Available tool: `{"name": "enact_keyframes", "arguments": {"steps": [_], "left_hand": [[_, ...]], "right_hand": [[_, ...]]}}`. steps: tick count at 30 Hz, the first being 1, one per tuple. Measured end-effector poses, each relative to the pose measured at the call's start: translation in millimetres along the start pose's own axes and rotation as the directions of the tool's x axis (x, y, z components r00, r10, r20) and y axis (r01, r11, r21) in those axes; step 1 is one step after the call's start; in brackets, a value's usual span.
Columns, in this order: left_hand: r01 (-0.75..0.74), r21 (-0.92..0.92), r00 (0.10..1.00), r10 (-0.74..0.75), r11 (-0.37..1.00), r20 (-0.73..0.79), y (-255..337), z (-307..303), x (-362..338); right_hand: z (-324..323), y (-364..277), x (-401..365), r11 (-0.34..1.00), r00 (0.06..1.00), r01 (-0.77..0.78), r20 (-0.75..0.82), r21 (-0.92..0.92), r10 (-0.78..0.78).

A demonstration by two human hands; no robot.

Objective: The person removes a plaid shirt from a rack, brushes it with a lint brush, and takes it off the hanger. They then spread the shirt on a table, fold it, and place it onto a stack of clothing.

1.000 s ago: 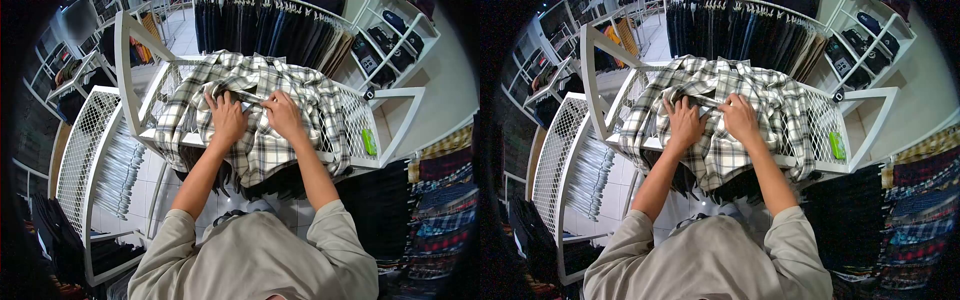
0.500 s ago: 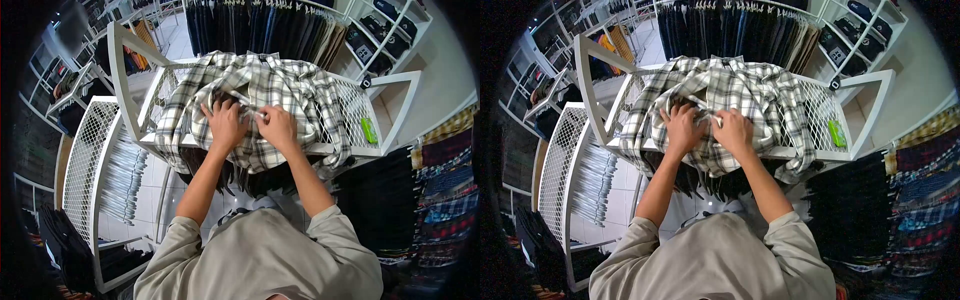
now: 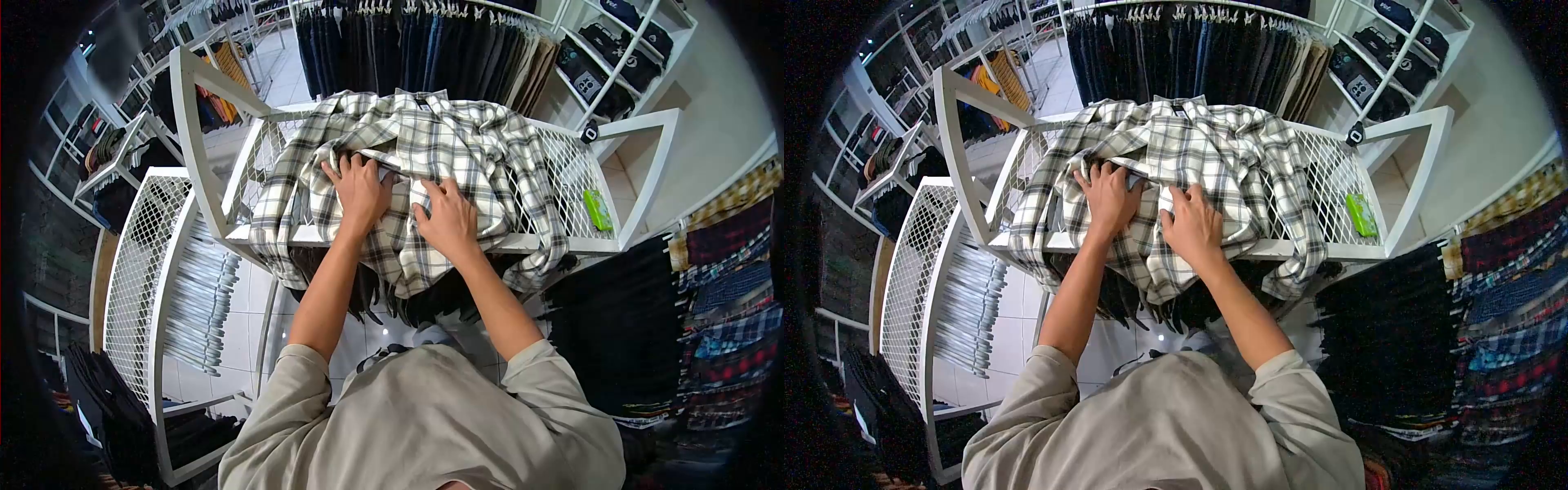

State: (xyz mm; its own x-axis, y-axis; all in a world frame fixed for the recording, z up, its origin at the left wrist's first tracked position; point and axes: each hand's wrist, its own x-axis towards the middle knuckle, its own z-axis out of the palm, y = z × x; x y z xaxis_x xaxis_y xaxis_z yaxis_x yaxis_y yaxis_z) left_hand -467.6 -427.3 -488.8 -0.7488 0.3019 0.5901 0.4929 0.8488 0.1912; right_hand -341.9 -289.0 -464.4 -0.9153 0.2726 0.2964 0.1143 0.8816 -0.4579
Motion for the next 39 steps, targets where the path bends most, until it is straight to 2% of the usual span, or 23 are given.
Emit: {"name": "enact_keyframes", "arguments": {"steps": [3, 5, 7, 10, 11, 12, 13, 14, 17, 18, 19, 21, 22, 25, 27, 29, 30, 31, 33, 35, 37, 38, 39], "left_hand": [[0.018, -0.022, 0.999, -0.017, 1.000, 0.027, 4.4, -9.8, 0.7], [0.134, -0.320, 0.986, -0.092, 0.938, 0.143, 11.9, -32.3, 5.7], [0.114, -0.353, 0.990, -0.077, 0.928, 0.118, 18.5, -44.9, 9.2], [0.070, -0.423, 0.997, -0.054, 0.903, 0.050, 26.8, -56.4, -1.8], [0.050, -0.431, 0.998, -0.026, 0.901, 0.061, 28.2, -61.4, -8.9], [0.033, -0.420, 0.997, -0.001, 0.907, 0.076, 29.6, -64.7, -17.3], [0.016, -0.411, 0.995, 0.024, 0.912, 0.094, 32.3, -68.6, -25.9], [0.020, -0.425, 0.988, 0.046, 0.905, 0.144, 35.6, -73.4, -32.6], [-0.108, -0.505, 0.978, 0.181, 0.857, 0.098, 37.2, -87.2, -51.5], [-0.139, -0.526, 0.971, 0.220, 0.839, 0.094, 33.8, -90.7, -56.1], [-0.137, -0.528, 0.972, 0.217, 0.838, 0.093, 27.9, -90.5, -55.8], [-0.046, -0.579, 0.926, 0.252, 0.814, 0.281, 11.4, -84.9, -52.4], [-0.055, -0.566, 0.948, 0.221, 0.822, 0.229, 5.1, -81.6, -50.7], [-0.143, -0.327, 0.966, 0.204, 0.934, 0.162, -17.6, -61.1, -48.5], [-0.106, -0.235, 0.961, 0.161, 0.966, 0.225, -31.9, -45.5, -48.7], [-0.133, -0.019, 0.982, 0.135, 0.991, 0.131, -37.9, -43.3, -46.0], [-0.072, 0.034, 0.974, 0.062, 0.997, 0.219, -38.9, -49.1, -42.8], [-0.068, 0.032, 0.975, 0.059, 0.997, 0.215, -42.0, -49.3, -43.4], [-0.062, -0.096, 0.978, 0.080, 0.993, 0.194, -48.2, -49.4, -46.3], [-0.074, -0.152, 0.983, 0.098, 0.986, 0.155, -51.5, -55.4, -52.4], [-0.029, -0.370, 0.981, 0.097, 0.929, 0.166, -51.7, -68.5, -57.5], [-0.009, -0.428, 0.989, 0.071, 0.904, 0.129, -49.4, -77.5, -65.0], [-0.038, -0.519, 0.999, 0.019, 0.854, -0.041, -44.5, -84.8, -73.9]], "right_hand": [[7.4, 5.7, -0.1, 0.999, 0.997, 0.033, -0.069, 0.007, -0.032], [3.0, 3.8, 0.9, 0.998, 0.998, 0.035, -0.062, 0.053, -0.031], [2.4, 5.5, 3.3, 0.994, 0.998, 0.036, -0.053, 0.098, -0.031], [7.4, 9.3, 11.5, 0.936, 0.986, 0.066, -0.167, 0.347, -0.008], [6.5, 10.3, 13.8, 0.935, 0.986, 0.070, -0.168, 0.348, -0.011], [-3.5, 5.2, 15.0, 0.781, 0.993, -0.095, 0.005, 0.618, 0.116], [-9.1, 3.6, 15.3, 0.537, 0.960, -0.278, 0.210, 0.797, 0.185], [13.1, 18.6, 19.9, 0.523, 0.979, -0.196, 0.136, 0.829, 0.152], [9.9, 8.3, 11.1, 0.623, 0.966, -0.260, 0.195, 0.738, 0.172], [-0.7, -1.6, 7.0, 0.525, 0.962, -0.273, 0.227, 0.806, 0.151], [-1.0, -0.9, 4.5, 0.527, 0.962, -0.273, 0.229, 0.805, 0.150], [-0.4, 2.2, 1.0, 0.422, 0.970, -0.241, 0.221, 0.874, 0.097], [1.4, 5.8, -1.8, 0.402, 0.972, -0.234, 0.222, 0.885, 0.077], [-15.3, 16.2, -15.0, 0.376, 0.954, -0.279, 0.299, 0.884, 0.005], [-35.3, 22.5, -29.2, 0.348, 0.939, -0.301, 0.340, 0.888, -0.053], [-59.7, 36.2, -44.5, 0.465, 0.905, -0.340, 0.419, 0.818, -0.076], [-66.1, 44.3, -53.5, 0.428, 0.901, -0.327, 0.415, 0.843, -0.127], [-71.8, 51.2, -64.4, 0.388, 0.895, -0.320, 0.410, 0.864, -0.174], [-82.3, 64.0, -82.1, 0.379, 0.892, -0.340, 0.423, 0.861, -0.160], [-81.2, 80.6, -99.3, 0.359, 0.825, -0.398, 0.500, 0.844, -0.262], [-71.3, 89.2, -116.0, 0.314, 0.800, -0.454, 0.536, 0.834, -0.268], [-62.9, 90.5, -121.4, 0.300, 0.780, -0.489, 0.565, 0.819, -0.269], [-54.0, 87.2, -125.7, 0.286, 0.758, -0.525, 0.593, 0.802, -0.272]]}}
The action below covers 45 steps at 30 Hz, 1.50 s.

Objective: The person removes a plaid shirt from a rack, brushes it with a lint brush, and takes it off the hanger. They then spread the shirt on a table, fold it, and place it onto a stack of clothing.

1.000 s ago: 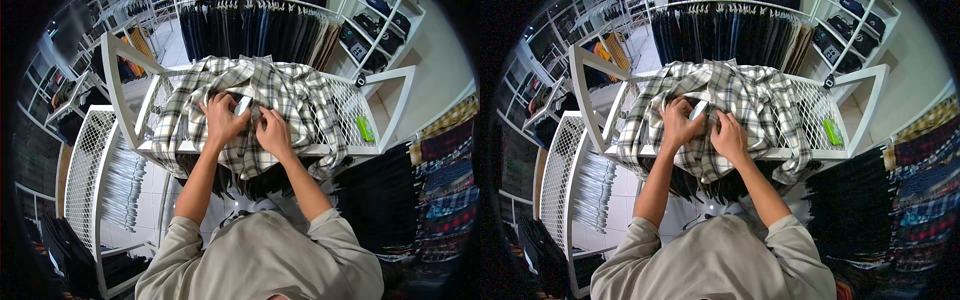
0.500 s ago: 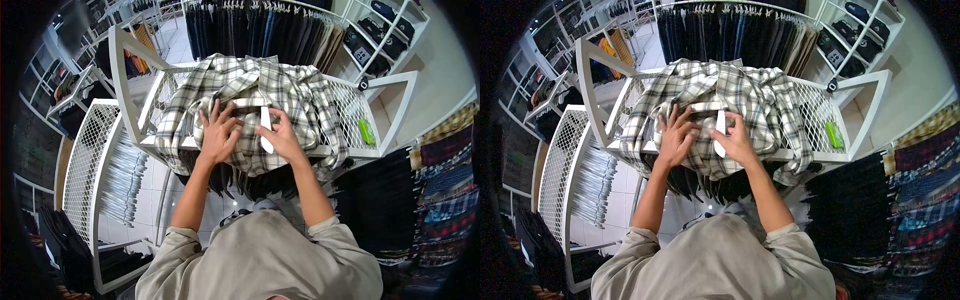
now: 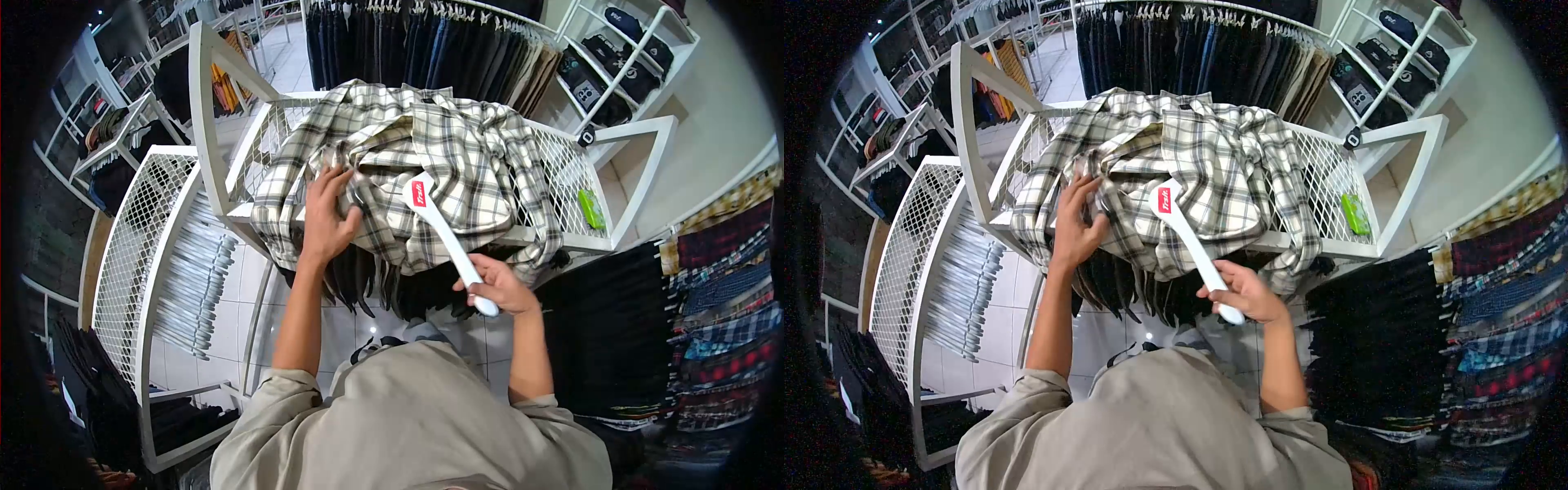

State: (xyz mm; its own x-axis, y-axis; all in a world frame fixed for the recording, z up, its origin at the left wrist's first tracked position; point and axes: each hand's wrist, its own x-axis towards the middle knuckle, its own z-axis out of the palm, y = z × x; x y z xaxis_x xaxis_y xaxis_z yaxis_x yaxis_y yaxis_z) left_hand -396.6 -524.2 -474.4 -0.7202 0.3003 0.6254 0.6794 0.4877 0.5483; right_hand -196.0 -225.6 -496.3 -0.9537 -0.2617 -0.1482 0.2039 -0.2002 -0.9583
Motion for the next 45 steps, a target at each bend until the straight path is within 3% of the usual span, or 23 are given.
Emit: {"name": "enact_keyframes", "arguments": {"steps": [2, 4, 7, 8, 11, 13, 16, 18, 20, 22, 23, 24, 25, 26, 28, 30, 31, 32, 34, 36, 37, 39, 45], "left_hand": [[0.112, -0.113, 0.966, -0.135, 0.987, -0.222, 18.4, -3.5, -25.1], [0.358, -0.356, 0.862, -0.452, 0.863, -0.230, 35.5, 6.3, -57.4], [0.489, -0.403, 0.858, -0.509, 0.774, 0.063, 59.7, 18.8, -81.1], [0.537, -0.445, 0.833, -0.532, 0.717, 0.150, 64.2, 22.2, -84.6], [0.532, -0.594, 0.831, -0.506, 0.604, 0.230, 32.8, 31.4, -98.7], [0.554, -0.597, 0.809, -0.543, 0.581, 0.223, 27.0, 9.1, -103.1], [0.606, -0.547, 0.777, -0.578, 0.577, 0.250, 9.3, -43.7, -122.8], [0.590, -0.600, 0.771, -0.598, 0.540, 0.219, 0.4, -85.4, -147.1], [0.608, -0.573, 0.743, -0.648, 0.549, 0.168, -4.9, -129.3, -173.3], [0.566, -0.466, 0.784, -0.619, 0.680, 0.050, -8.4, -166.1, -205.8], [0.616, -0.391, 0.751, -0.660, 0.684, 0.028, -17.6, -182.7, -226.6], [0.629, -0.387, 0.725, -0.689, 0.674, -0.022, -25.2, -195.2, -246.4], [0.616, -0.354, 0.723, -0.683, 0.704, -0.100, -29.3, -206.0, -262.8], [0.603, -0.319, 0.722, -0.670, 0.731, -0.173, -31.0, -213.7, -280.0], [0.658, -0.346, 0.645, -0.738, 0.669, -0.199, -17.3, -232.9, -299.5], [0.685, -0.393, 0.541, -0.790, 0.613, -0.289, -29.5, -235.0, -336.4], [0.782, -0.315, 0.436, -0.833, 0.538, -0.342, -28.4, -235.8, -347.1], [0.785, -0.316, 0.421, -0.834, 0.532, -0.357, -28.8, -227.3, -357.2], [0.795, -0.194, 0.322, -0.672, 0.574, -0.667, -41.4, -200.7, -376.0], [0.744, -0.300, 0.311, -0.706, 0.597, -0.636, -68.3, -179.9, -405.6], [0.745, -0.290, 0.312, -0.698, 0.601, -0.645, -64.4, -189.0, -403.7], [0.553, -0.593, 0.235, -0.792, 0.586, -0.563, -46.5, -194.1, -379.4], [0.566, -0.578, 0.261, -0.793, 0.588, -0.551, -81.0, -245.7, -392.5]], "right_hand": [[17.8, 20.3, 13.6, 0.999, 0.997, -0.031, 0.077, -0.019, 0.033], [40.1, 34.3, 28.8, 0.986, 0.985, -0.136, 0.095, -0.099, 0.146], [74.6, 40.3, 53.0, 0.961, 0.976, -0.122, 0.147, -0.250, 0.162], [86.6, 38.2, 56.8, 0.910, 0.982, -0.121, 0.085, -0.396, 0.168], [104.4, 43.0, 75.7, 0.876, 0.982, -0.083, 0.112, -0.476, 0.154], [114.8, 27.4, 82.4, 0.730, 0.981, 0.085, 0.185, -0.678, 0.057], [135.2, -14.0, 84.3, 0.731, 0.993, 0.086, 0.003, -0.677, -0.114], [134.6, -17.7, 102.7, 0.430, 0.803, 0.373, 0.054, -0.822, -0.594], [157.9, -47.9, 111.9, -0.001, 0.612, 0.374, 0.248, -0.927, -0.751], [174.2, -50.6, 123.1, 0.043, 0.698, 0.446, 0.317, -0.894, -0.642], [175.1, -46.8, 133.3, 0.112, 0.764, 0.519, 0.401, -0.848, -0.506], [172.7, -35.0, 151.4, 0.401, 0.767, 0.641, 0.535, -0.654, -0.353], [184.4, -31.9, 154.1, 0.593, 0.842, 0.467, 0.535, -0.656, -0.072], [194.7, -28.5, 153.6, 0.702, 0.821, 0.236, 0.525, -0.672, 0.226], [214.9, 2.0, 162.2, 0.787, 0.661, 0.209, 0.677, -0.581, 0.323], [241.7, 46.6, 164.8, 0.853, 0.647, 0.206, 0.720, -0.480, 0.249], [256.9, 66.8, 164.2, 0.852, 0.648, 0.181, 0.712, -0.491, 0.272], [271.9, 86.4, 161.8, 0.852, 0.652, 0.154, 0.699, -0.501, 0.293], [308.7, 122.6, 155.4, 0.798, 0.686, 0.274, 0.691, -0.536, 0.229], [354.2, 161.7, 156.5, 0.785, 0.687, 0.291, 0.691, -0.547, 0.227], [390.4, 188.5, 159.3, 0.812, 0.718, 0.308, 0.681, -0.495, 0.143], [434.0, 223.7, 168.6, 0.829, 0.749, 0.331, 0.660, -0.451, 0.060], [539.3, 253.1, 221.1, 0.896, 0.774, 0.292, 0.633, -0.334, -0.016]]}}
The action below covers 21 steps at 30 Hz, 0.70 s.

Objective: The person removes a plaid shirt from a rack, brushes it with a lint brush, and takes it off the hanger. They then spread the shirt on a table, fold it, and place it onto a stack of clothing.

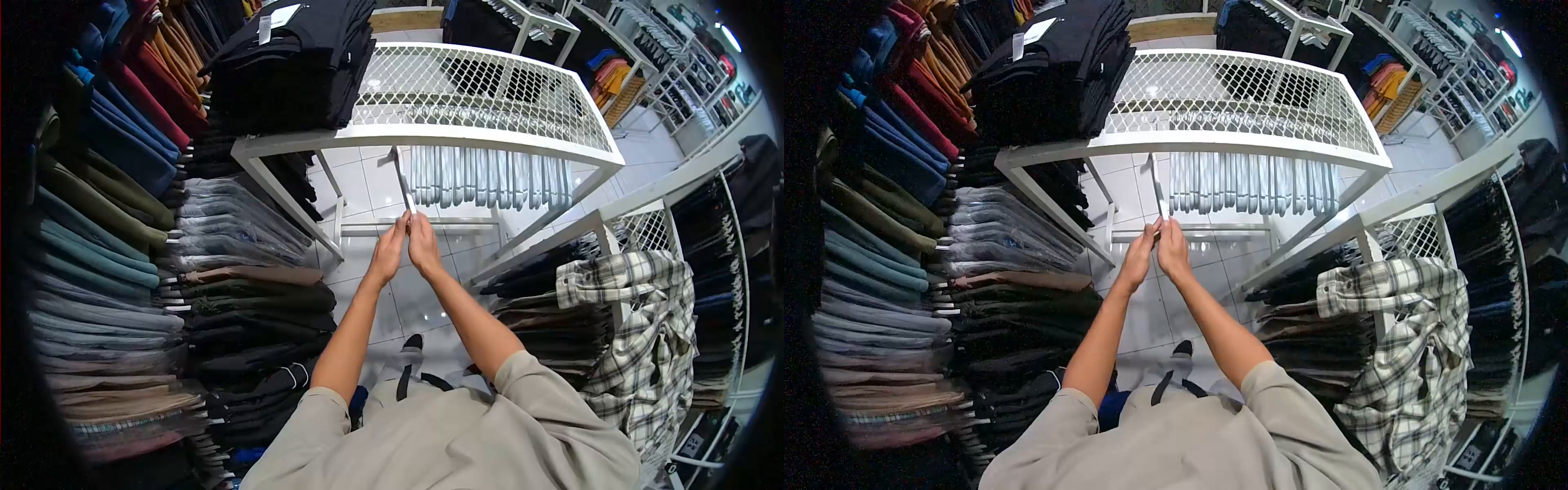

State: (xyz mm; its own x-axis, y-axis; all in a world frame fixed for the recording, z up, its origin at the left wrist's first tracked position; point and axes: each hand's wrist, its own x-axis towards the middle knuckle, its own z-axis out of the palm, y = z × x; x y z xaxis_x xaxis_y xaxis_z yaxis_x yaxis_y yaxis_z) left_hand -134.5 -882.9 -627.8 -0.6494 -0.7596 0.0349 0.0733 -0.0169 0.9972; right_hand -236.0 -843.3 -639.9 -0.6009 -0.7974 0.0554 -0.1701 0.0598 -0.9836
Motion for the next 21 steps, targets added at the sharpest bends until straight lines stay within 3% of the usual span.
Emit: {"name": "enact_keyframes", "arguments": {"steps": [3, 6, 11, 14, 21], "left_hand": [[-0.010, -0.003, 1.000, 0.010, 1.000, 0.009, 6.8, -10.3, 26.2], [-0.036, -0.019, 0.999, 0.036, 0.999, 0.004, 9.1, -13.4, 43.2], [-0.032, 0.006, 0.998, 0.032, 0.999, 0.051, 13.7, -20.4, 64.0], [-0.016, 0.028, 0.999, 0.015, 0.999, 0.036, 11.9, -21.5, 71.8], [0.052, 0.041, 0.999, -0.052, 0.998, 0.006, -3.1, -27.1, 69.7]], "right_hand": [[11.7, 7.5, 39.1, 0.997, 0.995, 0.074, -0.066, -0.019, -0.075], [11.8, -12.9, 54.2, 0.998, 0.997, -0.013, -0.071, -0.055, 0.009], [20.1, -21.4, 70.9, 0.992, 0.986, -0.005, -0.166, -0.124, -0.016], [18.2, -35.2, 72.3, 0.987, 0.987, -0.095, -0.144, -0.128, 0.076], [30.0, -15.3, 76.2, 0.972, 0.978, -0.143, -0.177, -0.184, 0.110]]}}
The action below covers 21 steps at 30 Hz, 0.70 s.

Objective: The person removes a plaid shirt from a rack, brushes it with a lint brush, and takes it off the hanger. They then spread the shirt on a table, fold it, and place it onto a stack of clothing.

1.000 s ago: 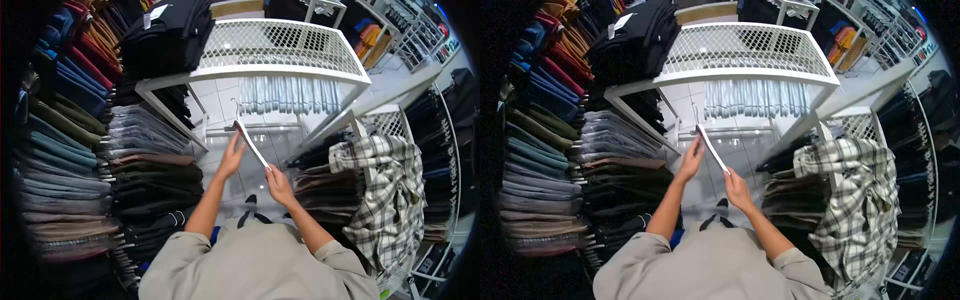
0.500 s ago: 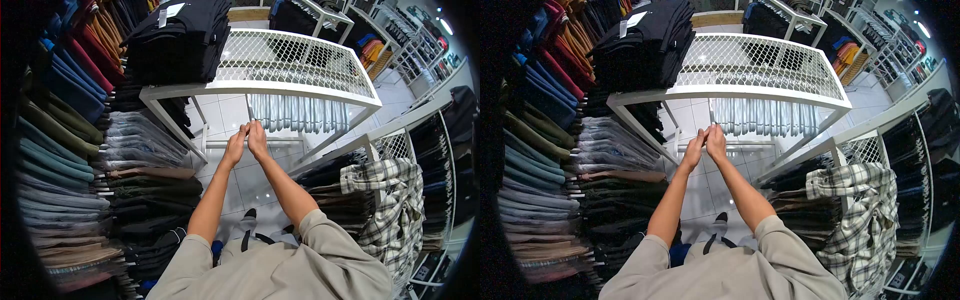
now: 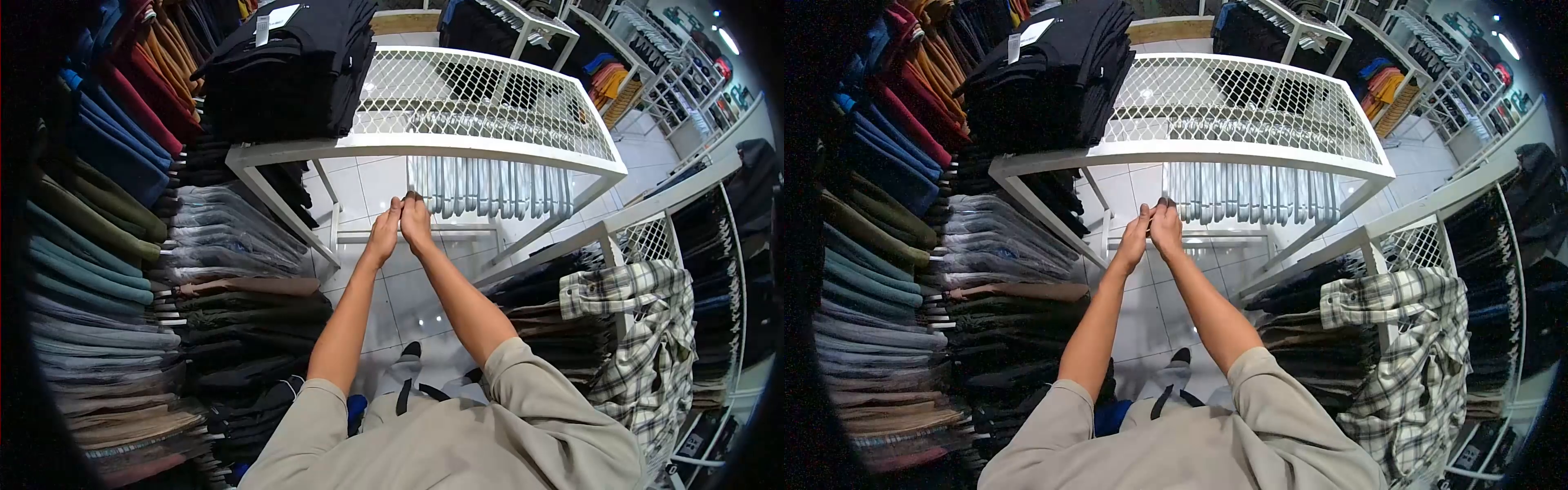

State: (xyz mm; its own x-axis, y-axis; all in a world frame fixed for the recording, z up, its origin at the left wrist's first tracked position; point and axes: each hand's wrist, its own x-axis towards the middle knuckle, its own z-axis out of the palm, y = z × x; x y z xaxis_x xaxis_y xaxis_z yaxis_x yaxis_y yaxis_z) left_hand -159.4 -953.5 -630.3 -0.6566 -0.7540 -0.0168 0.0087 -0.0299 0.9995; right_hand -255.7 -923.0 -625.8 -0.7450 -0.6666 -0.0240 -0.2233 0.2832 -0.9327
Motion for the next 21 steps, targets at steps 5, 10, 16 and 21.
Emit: {"name": "enact_keyframes", "arguments": {"steps": [5, 10, 16, 21], "left_hand": [[-0.020, -0.022, 1.000, 0.019, 1.000, -0.020, -9.3, -0.5, -29.4], [0.115, -0.061, 0.992, -0.117, 0.992, -0.046, -6.7, 8.9, -81.3], [0.128, -0.158, 0.991, -0.119, 0.979, 0.069, 8.6, 38.5, -134.4], [0.040, -0.073, 0.956, -0.017, 0.997, 0.294, 63.6, 93.7, -157.5]], "right_hand": [[1.9, 29.3, -26.1, 0.999, 0.995, 0.015, 0.097, 0.051, -0.020], [10.4, 87.0, -52.7, 0.995, 0.995, 0.020, 0.099, 0.101, -0.030], [-75.5, 48.0, -131.6, 0.933, 0.975, -0.103, 0.219, 0.344, 0.027], [-185.6, 25.6, -189.8, 0.957, 0.997, 0.064, 0.029, 0.283, -0.075]]}}
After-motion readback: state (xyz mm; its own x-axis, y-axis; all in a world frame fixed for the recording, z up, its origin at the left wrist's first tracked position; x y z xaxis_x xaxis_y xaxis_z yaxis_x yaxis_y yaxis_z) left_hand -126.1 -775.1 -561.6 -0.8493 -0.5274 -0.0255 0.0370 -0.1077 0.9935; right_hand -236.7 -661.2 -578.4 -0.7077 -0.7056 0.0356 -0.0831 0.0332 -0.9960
